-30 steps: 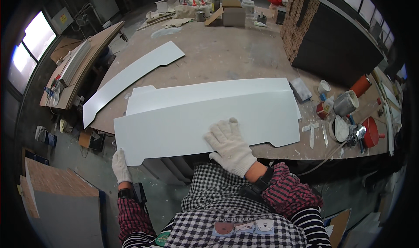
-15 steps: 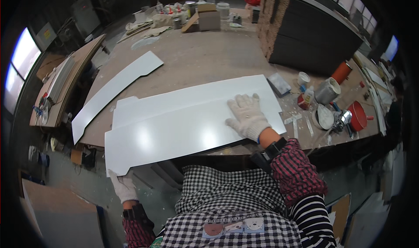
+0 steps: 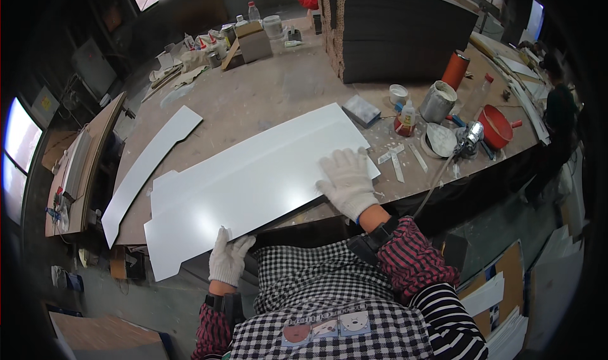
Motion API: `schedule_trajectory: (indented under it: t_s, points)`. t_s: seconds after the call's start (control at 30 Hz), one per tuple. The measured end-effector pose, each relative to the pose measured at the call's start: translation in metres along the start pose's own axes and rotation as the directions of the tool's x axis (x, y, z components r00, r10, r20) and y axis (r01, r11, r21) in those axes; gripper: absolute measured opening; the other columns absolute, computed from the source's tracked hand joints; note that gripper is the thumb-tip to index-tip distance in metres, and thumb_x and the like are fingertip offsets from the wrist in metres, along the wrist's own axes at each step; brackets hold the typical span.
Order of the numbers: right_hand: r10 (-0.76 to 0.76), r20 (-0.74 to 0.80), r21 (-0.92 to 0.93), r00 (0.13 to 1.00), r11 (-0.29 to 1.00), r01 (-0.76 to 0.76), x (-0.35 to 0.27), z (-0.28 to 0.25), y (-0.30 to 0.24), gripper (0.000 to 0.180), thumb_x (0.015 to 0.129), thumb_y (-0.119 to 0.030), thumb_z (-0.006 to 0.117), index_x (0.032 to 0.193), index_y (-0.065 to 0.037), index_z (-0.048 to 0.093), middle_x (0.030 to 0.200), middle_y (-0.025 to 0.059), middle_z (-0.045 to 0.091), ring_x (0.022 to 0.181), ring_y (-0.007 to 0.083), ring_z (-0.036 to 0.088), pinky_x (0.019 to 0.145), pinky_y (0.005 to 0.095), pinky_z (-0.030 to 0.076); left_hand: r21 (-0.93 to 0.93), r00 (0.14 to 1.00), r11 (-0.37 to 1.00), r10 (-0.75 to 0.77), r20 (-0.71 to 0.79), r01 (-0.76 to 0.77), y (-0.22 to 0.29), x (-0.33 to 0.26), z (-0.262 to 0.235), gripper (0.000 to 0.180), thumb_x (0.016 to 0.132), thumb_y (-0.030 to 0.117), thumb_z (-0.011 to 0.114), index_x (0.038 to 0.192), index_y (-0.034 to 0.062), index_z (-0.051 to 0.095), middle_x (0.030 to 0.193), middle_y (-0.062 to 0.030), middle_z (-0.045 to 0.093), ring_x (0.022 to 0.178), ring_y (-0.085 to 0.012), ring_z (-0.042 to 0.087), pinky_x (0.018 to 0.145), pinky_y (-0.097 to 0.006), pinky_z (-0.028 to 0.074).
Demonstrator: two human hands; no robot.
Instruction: The recorder applies glue to small components, joins them to larger wooden parts, and uses a handheld sander to smooth the edges.
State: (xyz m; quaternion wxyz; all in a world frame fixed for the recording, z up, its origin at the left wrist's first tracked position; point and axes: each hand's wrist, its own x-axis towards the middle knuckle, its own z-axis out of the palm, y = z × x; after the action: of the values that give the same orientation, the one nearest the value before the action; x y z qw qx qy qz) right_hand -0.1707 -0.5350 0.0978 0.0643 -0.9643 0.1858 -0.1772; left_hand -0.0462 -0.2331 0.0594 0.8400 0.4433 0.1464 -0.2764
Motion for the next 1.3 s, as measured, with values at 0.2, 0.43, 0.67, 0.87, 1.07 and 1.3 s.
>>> schedule_trajectory:
  t_s: [0.2, 0.43, 0.67, 0.87, 1.07, 1.3]
  points:
    - [0.155, -0.219, 0.035, 0.963, 0.988, -0.151, -0.016, -0.007, 0.027, 0.049, 0.084, -0.034, 0.066, 0.125, -0.009, 0.054, 0.112, 0.0155, 0.054, 0.117, 0.0369, 0.048, 0.108, 0.0517, 0.032, -0.043, 0.971, 0.994, 0.104, 0.216, -0.097, -0.002, 0.012, -0.024, 0.041, 0.101, 0.023, 0.057, 0.130, -0.0046, 0.047, 0.125, -0.0223, 0.058, 0.112, -0.0387, 0.062, 0.089, -0.050, 0.059]
    - [0.455, 0.208, 0.765, 0.866, 0.475, -0.434, -0.032, -0.022, 0.039, 0.066, 0.088, -0.024, 0.069, 0.145, -0.006, 0.042, 0.110, 0.0138, 0.068, 0.091, 0.0210, 0.068, 0.082, 0.0358, 0.054, -0.103, 0.903, 0.938, 0.348, 0.251, -0.332, 0.067, 0.007, -0.019, 0.039, 0.103, 0.026, 0.053, 0.133, 0.0017, 0.050, 0.130, -0.0133, 0.059, 0.120, -0.0308, 0.059, 0.099, -0.050, 0.051]
    - [0.041, 0.633, 0.762, 0.773, 0.147, -0.631, -0.090, -0.033, -0.005, 0.033, 0.092, -0.020, 0.067, 0.110, 0.008, 0.065, 0.087, 0.0100, 0.071, 0.074, 0.0153, 0.067, 0.069, 0.0276, 0.056, -0.256, 0.867, 0.895, 0.426, 0.259, -0.364, 0.132, 0.035, 0.032, 0.048, 0.102, 0.039, 0.055, 0.137, 0.0053, 0.050, 0.133, -0.0110, 0.059, 0.121, -0.0289, 0.058, 0.101, -0.045, 0.051]
    - [-0.332, 0.669, 0.717, 0.665, 0.054, -0.695, -0.121, -0.001, -0.040, 0.040, 0.082, -0.017, 0.082, 0.113, 0.004, 0.067, 0.097, 0.0075, 0.072, 0.084, 0.0143, 0.067, 0.077, 0.0277, 0.056, 0.000, 0.898, 0.950, 0.297, 0.324, -0.314, 0.149, 0.066, 0.074, 0.053, 0.102, 0.042, 0.055, 0.136, 0.0029, 0.049, 0.127, -0.0132, 0.062, 0.113, -0.0291, 0.063, 0.095, -0.042, 0.056]
    - [-0.555, 0.584, 0.790, 0.593, 0.220, -0.572, -0.133, 0.028, -0.027, 0.078, 0.077, -0.041, 0.085, 0.134, 0.003, 0.054, 0.118, 0.0105, 0.067, 0.105, 0.0177, 0.061, 0.095, 0.0302, 0.050, 0.244, 0.868, 0.919, 0.170, 0.466, -0.310, 0.137, 0.107, 0.081, 0.052, 0.102, 0.044, 0.055, 0.132, 0.0014, 0.053, 0.123, -0.0117, 0.064, 0.108, -0.0231, 0.065, 0.091, -0.036, 0.057]
    - [-0.289, 0.708, 0.703, 0.645, 0.376, -0.604, -0.116, 0.006, -0.051, 0.058, 0.093, -0.044, 0.064, 0.130, 0.001, 0.059, 0.114, 0.0128, 0.070, 0.105, 0.0193, 0.065, 0.096, 0.0295, 0.049, 0.584, 0.877, 0.695, 0.147, 0.456, -0.420, 0.114, 0.143, 0.085, 0.060, 0.100, 0.049, 0.055, 0.125, -0.0053, 0.057, 0.105, -0.0104, 0.068, 0.091, -0.0173, 0.066, 0.079, -0.030, 0.055]
